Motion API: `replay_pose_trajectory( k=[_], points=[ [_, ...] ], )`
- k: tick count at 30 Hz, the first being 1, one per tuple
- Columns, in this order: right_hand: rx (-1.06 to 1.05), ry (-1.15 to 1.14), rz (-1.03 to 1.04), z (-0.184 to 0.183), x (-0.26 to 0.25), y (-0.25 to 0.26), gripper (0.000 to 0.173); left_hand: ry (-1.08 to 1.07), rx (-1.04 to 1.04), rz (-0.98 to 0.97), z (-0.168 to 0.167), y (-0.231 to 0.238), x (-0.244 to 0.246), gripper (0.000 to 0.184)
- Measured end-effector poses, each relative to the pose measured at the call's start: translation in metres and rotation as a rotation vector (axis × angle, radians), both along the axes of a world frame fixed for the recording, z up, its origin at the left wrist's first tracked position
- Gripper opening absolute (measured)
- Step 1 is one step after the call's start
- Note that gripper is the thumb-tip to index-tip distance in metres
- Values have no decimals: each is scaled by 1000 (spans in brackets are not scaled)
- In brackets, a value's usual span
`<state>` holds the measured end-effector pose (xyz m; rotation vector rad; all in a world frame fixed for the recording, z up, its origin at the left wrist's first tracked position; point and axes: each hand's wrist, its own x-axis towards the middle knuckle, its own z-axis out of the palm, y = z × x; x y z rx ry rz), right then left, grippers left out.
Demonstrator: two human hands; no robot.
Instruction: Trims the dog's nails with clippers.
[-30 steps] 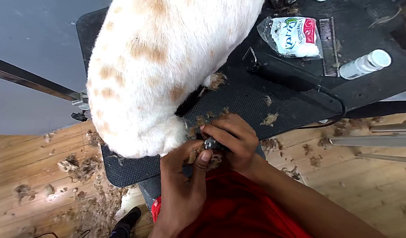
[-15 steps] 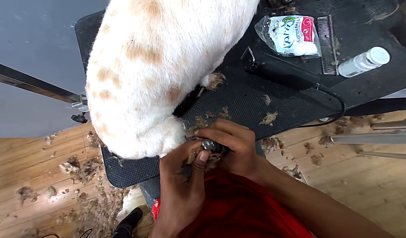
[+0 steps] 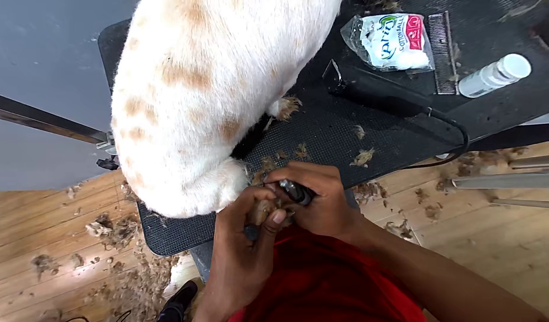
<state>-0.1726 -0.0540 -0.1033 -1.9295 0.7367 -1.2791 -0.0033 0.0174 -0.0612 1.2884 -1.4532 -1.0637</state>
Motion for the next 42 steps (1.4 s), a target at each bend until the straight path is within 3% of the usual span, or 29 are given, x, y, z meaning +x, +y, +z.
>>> replay_pose_trajectory(
  k=[7,10,14,16,20,24,28,31,34,36,42],
  points=[
    [114,-117,-72,-5,-21,-1,19,-235,12,-145,2,-3,19,25],
    [56,-210,-82,-7,-31,11,15,-256,-30,-108,-3,-1,17,21],
    [-106,-144,-75,2,-23,36,9,-210,-84,-3,-9,1,9,18],
    [-89,-121,-9,4,-13,35,12,-208,-89,2,-10,1,8,17],
    [155,-200,170,0,-1,23,15,-129,-81,12,-12,1,6,14],
    [586,-306,290,-1,-3,23,14,-23,-42,-2,-7,0,5,30],
    [777,-347,316,-4,-6,26,13,-1,-55,33,-9,1,1,18],
    [622,-287,214,-4,-10,27,18,13,-31,42,-5,1,-1,15],
    [179,-58,-140,-11,-8,25,19,28,-2,54,0,0,-3,15],
    [-44,66,-264,-15,-7,21,20,39,13,57,2,-2,-4,16],
    [-304,163,-267,-22,3,15,26,81,58,72,8,-3,-5,17]
  ],
)
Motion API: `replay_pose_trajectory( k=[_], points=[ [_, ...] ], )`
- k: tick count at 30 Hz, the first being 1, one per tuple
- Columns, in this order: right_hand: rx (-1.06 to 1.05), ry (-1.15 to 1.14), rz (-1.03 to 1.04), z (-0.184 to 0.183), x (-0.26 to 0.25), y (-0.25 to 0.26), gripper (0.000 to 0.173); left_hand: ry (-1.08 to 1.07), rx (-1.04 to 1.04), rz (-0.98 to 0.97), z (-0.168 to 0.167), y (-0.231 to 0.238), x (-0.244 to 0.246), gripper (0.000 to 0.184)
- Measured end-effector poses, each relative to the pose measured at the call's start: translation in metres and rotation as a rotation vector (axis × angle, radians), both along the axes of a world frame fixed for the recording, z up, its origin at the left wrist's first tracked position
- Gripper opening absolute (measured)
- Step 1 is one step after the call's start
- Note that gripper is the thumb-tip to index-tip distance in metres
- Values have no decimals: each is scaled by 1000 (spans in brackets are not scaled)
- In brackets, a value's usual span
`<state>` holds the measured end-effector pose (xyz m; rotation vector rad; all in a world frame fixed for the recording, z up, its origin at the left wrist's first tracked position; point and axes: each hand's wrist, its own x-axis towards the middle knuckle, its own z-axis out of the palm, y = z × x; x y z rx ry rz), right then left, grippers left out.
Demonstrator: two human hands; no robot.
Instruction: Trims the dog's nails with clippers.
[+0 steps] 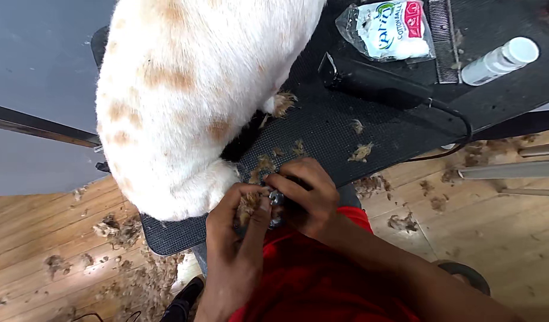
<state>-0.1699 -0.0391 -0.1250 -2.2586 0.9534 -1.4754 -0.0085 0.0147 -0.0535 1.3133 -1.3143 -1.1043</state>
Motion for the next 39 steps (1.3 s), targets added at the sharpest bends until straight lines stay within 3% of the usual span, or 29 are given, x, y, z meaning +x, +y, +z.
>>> replay_pose_trajectory(
  k=[17,24,33,39],
  points=[
    [-88,1,-13,-5,2,-6,27,72,41,-8,2,-1,0,15],
    [157,-184,141,-2,5,-5,25,70,10,-2,3,-3,-3,17],
    [97,56,150,15,-13,-9,31,39,7,-14,2,-1,-1,20],
    [112,50,163,17,-14,-8,26,40,2,-5,2,0,-2,19]
  ],
)
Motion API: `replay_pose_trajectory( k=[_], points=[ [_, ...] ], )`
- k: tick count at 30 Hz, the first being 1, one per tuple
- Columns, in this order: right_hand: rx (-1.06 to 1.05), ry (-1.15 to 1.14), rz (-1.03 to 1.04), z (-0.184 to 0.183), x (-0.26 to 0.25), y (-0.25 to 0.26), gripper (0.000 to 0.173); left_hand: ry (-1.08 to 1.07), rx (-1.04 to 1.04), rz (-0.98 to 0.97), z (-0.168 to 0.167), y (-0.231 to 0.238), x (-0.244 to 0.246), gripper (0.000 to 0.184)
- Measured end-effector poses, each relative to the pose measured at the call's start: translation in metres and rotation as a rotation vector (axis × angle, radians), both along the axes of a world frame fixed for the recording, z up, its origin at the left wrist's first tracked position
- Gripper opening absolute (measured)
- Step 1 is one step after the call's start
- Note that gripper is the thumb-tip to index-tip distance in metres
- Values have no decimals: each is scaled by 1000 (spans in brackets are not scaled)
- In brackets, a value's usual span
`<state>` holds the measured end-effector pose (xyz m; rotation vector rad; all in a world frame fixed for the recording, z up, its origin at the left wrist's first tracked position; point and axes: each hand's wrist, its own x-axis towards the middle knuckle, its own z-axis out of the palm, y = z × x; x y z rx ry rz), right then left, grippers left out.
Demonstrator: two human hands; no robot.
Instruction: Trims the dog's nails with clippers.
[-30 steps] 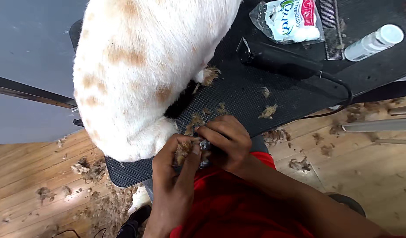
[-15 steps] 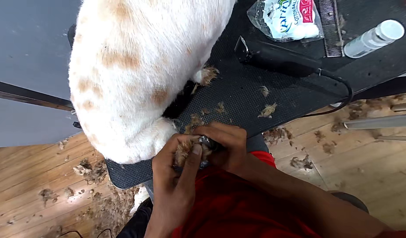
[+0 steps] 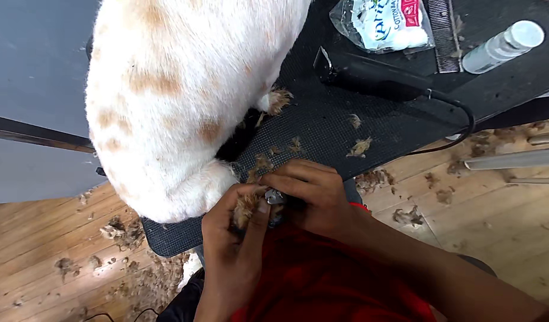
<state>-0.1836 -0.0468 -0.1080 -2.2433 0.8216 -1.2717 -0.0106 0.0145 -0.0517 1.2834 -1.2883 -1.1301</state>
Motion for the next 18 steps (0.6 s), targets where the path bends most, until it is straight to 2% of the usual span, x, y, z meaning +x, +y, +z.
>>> replay_pose_trajectory(
  k=[4,8,10,12,15,18],
  points=[
    [77,-66,3,-2,4,4,20,-39,-12,1,0,1,0,17],
    [418,-285,-3,1,10,11,21,-161,17,-121,6,-2,7,31],
    [506,-409,-41,4,9,12,15,-203,-2,-136,7,-4,10,33],
    [443,-504,-68,4,7,16,12,-238,-25,-110,7,-4,12,26],
    [288,-519,-17,8,7,25,12,-281,-55,-62,9,-8,10,20],
    [313,-513,69,11,16,30,21,-332,-45,-16,11,-10,7,19]
  ],
)
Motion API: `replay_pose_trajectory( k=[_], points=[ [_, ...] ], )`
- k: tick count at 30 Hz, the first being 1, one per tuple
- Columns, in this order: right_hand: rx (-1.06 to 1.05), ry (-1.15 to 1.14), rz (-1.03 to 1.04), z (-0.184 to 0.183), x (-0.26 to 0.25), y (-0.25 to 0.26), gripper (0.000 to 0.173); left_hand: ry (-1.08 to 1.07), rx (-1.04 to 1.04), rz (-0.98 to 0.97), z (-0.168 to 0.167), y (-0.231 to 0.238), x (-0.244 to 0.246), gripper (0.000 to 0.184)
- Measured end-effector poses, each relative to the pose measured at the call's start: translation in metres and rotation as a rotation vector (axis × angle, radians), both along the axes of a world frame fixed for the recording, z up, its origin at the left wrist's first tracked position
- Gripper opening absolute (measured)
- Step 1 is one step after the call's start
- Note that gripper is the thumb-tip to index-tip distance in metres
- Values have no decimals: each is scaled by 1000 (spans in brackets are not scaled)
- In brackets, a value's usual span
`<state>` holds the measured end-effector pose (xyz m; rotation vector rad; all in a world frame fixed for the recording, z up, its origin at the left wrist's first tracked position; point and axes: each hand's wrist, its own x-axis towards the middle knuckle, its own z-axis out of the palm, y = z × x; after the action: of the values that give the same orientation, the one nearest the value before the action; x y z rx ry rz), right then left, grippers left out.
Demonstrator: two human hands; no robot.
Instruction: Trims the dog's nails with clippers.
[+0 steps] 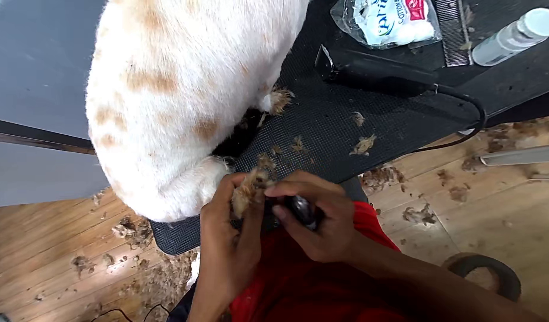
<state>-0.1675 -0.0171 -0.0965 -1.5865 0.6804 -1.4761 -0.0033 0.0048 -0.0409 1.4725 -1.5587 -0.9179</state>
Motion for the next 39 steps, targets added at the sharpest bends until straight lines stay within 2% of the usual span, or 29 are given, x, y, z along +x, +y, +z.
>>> replay_pose_trajectory(
  k=[3,5,9,13,30,33,36,39],
  points=[
    [130,-3,-29,-2,7,2,23,-45,8,16,2,-1,-3,20],
    [169,63,-144,-3,8,3,24,-64,22,17,5,0,-5,20],
    [-49,456,-373,-15,2,-3,24,-69,42,40,6,-1,-11,16],
    [-202,601,-434,-22,-2,-6,28,-50,86,64,8,-2,-16,16],
    [-398,403,-432,-38,7,-25,19,94,127,9,10,-3,-8,16],
    [-342,317,-373,-38,8,-24,20,106,127,3,9,-3,-9,15],
    [-191,175,-238,-35,10,-21,20,99,127,2,9,-2,-10,15],
    [-144,182,-161,-30,5,-20,22,89,129,4,9,-1,-10,15]
  ],
)
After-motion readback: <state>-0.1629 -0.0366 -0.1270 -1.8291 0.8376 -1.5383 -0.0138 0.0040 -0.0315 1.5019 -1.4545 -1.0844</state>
